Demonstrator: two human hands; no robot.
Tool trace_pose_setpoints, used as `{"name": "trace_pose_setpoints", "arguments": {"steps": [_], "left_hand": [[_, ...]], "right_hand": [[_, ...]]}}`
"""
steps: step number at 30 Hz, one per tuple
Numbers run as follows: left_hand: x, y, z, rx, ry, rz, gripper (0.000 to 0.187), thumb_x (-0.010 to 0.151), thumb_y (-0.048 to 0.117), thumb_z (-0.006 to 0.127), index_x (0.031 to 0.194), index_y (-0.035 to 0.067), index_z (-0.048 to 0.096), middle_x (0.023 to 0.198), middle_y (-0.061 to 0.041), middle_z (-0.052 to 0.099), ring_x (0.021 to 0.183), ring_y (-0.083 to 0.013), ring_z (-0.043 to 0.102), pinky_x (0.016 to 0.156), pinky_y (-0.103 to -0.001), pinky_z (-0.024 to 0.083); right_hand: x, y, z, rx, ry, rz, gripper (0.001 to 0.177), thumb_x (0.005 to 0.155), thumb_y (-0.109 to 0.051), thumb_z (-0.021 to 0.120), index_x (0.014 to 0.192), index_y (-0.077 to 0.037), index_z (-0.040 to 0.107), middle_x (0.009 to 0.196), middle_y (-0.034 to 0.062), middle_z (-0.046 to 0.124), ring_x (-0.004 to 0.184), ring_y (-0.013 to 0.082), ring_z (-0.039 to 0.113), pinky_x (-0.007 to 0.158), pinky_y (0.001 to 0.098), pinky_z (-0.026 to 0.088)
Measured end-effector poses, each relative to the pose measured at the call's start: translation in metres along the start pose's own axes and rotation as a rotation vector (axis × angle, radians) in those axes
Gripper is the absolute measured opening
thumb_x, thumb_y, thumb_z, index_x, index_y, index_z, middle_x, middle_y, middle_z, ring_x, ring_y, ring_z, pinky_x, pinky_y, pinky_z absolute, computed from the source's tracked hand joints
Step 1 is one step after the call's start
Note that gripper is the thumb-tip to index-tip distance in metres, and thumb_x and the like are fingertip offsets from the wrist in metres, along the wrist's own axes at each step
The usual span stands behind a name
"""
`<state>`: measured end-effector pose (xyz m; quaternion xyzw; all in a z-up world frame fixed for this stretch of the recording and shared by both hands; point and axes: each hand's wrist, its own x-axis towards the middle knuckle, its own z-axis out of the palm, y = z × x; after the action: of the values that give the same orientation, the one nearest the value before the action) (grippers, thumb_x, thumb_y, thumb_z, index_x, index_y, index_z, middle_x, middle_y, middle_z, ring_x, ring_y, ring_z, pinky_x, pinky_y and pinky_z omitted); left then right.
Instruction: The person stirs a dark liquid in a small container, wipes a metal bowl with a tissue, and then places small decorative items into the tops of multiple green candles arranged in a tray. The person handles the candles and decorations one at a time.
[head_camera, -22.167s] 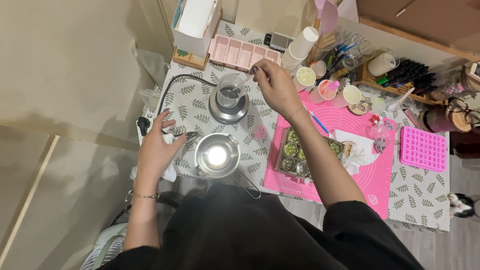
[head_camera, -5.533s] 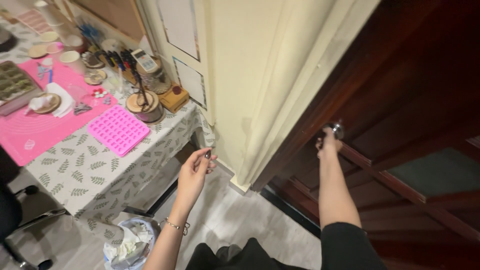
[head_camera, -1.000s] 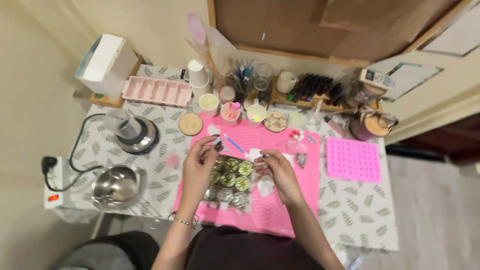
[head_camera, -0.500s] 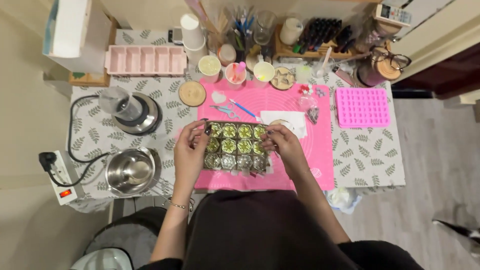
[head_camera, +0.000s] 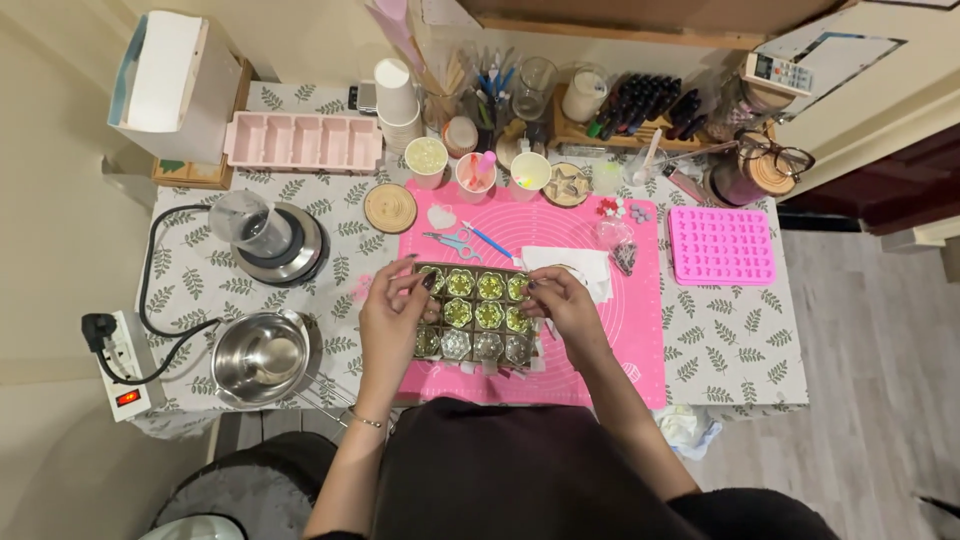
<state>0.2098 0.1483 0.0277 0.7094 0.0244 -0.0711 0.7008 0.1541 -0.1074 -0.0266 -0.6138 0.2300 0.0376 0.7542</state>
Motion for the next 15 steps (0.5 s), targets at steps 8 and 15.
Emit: {"name": "trace_pose_setpoints", "arguments": {"steps": [8, 15], "left_hand": [[0.002, -0.030, -0.016, 0.004, 0.014, -0.059, 0.031, 0.112, 0.015, 0.046, 0.120, -0.006, 0.067, 0.092, -0.017, 0.074, 0.064, -0.0168, 0.068, 0.056, -0.028, 0.053], [0.009, -0.016, -0.030, -0.185, 0.171, -0.040, 0.020, 0.102, 0.010, 0.053, 0.119, 0.000, 0.058, 0.086, -0.005, 0.071, 0.064, -0.0138, 0.071, 0.056, -0.026, 0.057]], "right_hand": [[0.012, 0.000, 0.007, 0.053, 0.012, 0.014, 0.034, 0.108, -0.026, 0.047, 0.110, 0.003, 0.064, 0.081, 0.0157, 0.072, 0.072, 0.0200, 0.072, 0.069, 0.0321, 0.059], [0.021, -0.012, 0.021, 0.068, 0.049, -0.052, 0.026, 0.106, -0.022, 0.044, 0.108, -0.001, 0.060, 0.079, 0.0100, 0.072, 0.070, 0.0185, 0.069, 0.066, 0.0306, 0.055]]}}
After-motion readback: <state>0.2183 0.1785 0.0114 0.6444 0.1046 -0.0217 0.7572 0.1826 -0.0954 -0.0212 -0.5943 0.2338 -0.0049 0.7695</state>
